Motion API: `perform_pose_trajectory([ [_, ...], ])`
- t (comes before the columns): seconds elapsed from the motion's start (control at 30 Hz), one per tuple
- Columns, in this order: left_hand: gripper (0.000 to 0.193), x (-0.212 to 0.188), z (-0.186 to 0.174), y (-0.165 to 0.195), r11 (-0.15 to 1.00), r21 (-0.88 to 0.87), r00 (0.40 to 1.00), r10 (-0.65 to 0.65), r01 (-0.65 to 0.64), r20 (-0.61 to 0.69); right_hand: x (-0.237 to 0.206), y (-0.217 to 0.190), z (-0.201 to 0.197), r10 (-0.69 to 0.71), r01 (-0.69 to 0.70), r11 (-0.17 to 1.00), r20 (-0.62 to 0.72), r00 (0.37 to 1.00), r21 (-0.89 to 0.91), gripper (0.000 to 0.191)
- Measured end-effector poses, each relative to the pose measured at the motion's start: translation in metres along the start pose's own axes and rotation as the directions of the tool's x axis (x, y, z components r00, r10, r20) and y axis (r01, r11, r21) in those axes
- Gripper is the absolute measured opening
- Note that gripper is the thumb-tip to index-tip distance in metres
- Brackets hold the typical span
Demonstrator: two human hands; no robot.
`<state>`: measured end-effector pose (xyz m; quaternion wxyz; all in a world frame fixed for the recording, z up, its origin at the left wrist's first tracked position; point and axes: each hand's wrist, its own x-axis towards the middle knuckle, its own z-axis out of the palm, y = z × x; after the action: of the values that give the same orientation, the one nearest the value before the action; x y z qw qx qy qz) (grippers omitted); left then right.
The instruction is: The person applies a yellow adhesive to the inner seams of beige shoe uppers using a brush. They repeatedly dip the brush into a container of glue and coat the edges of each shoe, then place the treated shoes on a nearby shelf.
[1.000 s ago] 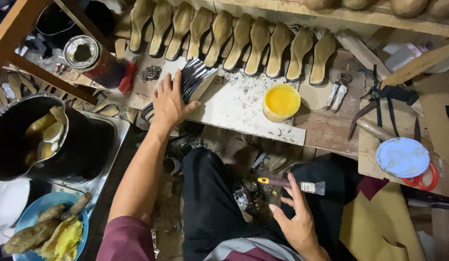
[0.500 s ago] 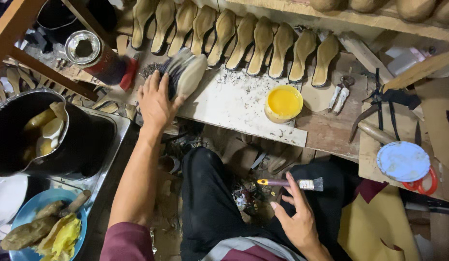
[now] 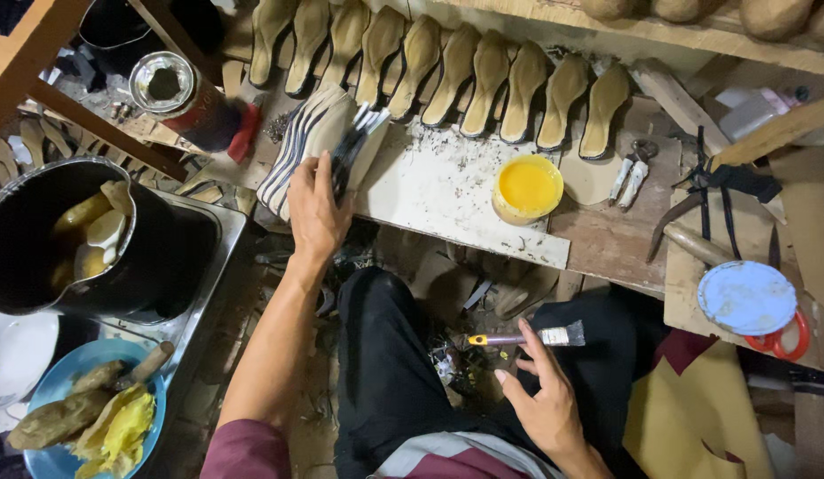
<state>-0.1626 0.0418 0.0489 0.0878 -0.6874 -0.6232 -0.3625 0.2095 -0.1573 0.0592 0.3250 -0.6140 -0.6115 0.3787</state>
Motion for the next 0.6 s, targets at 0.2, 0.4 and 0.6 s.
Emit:
perform_pose_trajectory([
  [0.2, 0.065, 0.021, -0.014, 0.021, 0.983, 0.139, 0.967, -0.151, 0.124, 0.207, -0.008, 0.021, 0.003, -0.259, 0.258, 0.966, -0.066, 0.964, -0.013, 0.054],
  [0.4, 0.057, -0.012, -0.042, 0.083, 0.758, -0.475, 0.874, -0.259, 0.447, 0.41, 0.001, 0.014, -0.014, -0.325, 0.343, 0.939, -0.293, 0.899, 0.011, 0.025],
  [0.6, 0.063, -0.113, -0.043, 0.174, 0.3, -0.61, 0.628, 0.045, 0.733, 0.777, 0.058, -0.026, -0.031, -0.457, 0.524, 0.766, -0.257, 0.851, 0.372, 0.07],
])
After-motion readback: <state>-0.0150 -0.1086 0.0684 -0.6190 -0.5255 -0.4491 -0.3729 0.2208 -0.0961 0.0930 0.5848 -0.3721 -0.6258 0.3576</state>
